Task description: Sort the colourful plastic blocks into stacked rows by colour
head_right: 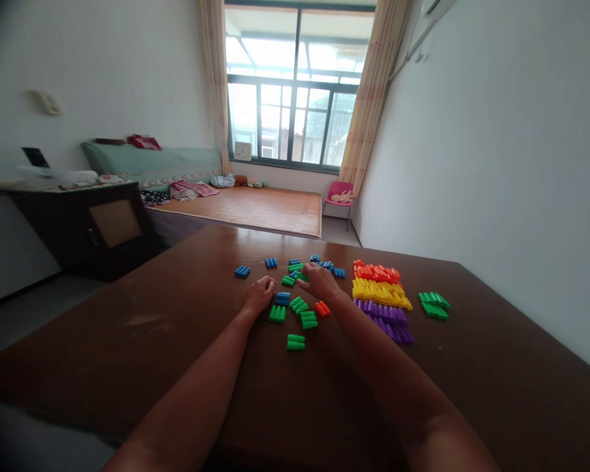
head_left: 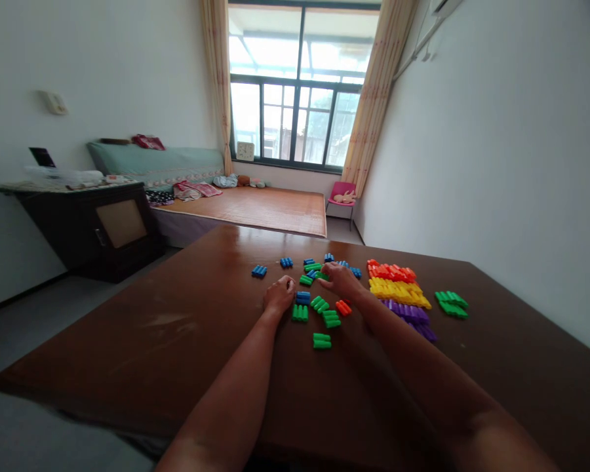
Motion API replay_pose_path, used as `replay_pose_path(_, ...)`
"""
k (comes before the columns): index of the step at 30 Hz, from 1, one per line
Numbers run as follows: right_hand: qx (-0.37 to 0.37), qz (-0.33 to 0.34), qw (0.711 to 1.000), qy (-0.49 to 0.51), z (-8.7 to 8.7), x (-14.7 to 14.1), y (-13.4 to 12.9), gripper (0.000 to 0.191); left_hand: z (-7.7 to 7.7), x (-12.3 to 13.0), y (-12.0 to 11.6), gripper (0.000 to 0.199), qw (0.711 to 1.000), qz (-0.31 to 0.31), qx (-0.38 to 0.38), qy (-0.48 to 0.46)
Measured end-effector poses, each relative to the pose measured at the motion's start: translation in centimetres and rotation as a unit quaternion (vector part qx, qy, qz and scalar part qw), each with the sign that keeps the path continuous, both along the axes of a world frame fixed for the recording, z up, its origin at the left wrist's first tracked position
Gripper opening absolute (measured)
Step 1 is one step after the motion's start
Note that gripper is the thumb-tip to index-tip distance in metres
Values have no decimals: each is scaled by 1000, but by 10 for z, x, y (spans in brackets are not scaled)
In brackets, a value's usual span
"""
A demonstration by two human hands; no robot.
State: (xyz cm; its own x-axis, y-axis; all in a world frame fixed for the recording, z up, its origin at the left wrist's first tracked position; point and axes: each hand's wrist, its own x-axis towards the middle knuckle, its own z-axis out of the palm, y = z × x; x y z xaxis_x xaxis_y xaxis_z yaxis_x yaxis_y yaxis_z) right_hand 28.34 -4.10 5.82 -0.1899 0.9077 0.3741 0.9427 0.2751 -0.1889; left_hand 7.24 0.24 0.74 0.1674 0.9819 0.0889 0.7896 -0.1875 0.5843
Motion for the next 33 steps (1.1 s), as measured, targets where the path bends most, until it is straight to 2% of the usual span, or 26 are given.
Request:
replay_pose_path(3,79,-43,989,115,9,48,-25,27,0,0,3,28,1000,-3,0,7)
replay_pose_path(6,146,-148,958,196,4,129,-57,35,-2,0,8,29,1000,-8,6,15)
replay_pose_path(8,196,-249,918,239,-10,194,-87,40,-2,-1,11,30,1000,-12,10,21)
replay_pose_path(11,265,-434,822,256,-45,279,-138,48,-2,-2,13,30,999,-19,9,26)
replay_pose_path(14,251,-551,753,256,-81,329,-175,47,-2,-3,14,30,999,-25,14,30)
replay_pose_path(16,222,-584,739,252,-97,343,-184,45,-2,-4,15,30,999,-24,22,35)
replay_pose_path(19,183,-591,754,221,-106,350,-178,41,-1,-4,16,30,998,-23,28,42)
replay_pose_path(24,127,-564,793,194,-105,353,-167,39,-2,-4,17,29,999,-27,30,35)
replay_pose_path(29,122,-585,785,163,-101,348,-168,37,-2,-3,17,30,999,-30,27,32)
replay_pose_path(33,137,-565,797,166,-103,342,-164,36,-1,-3,13,30,999,-28,19,34)
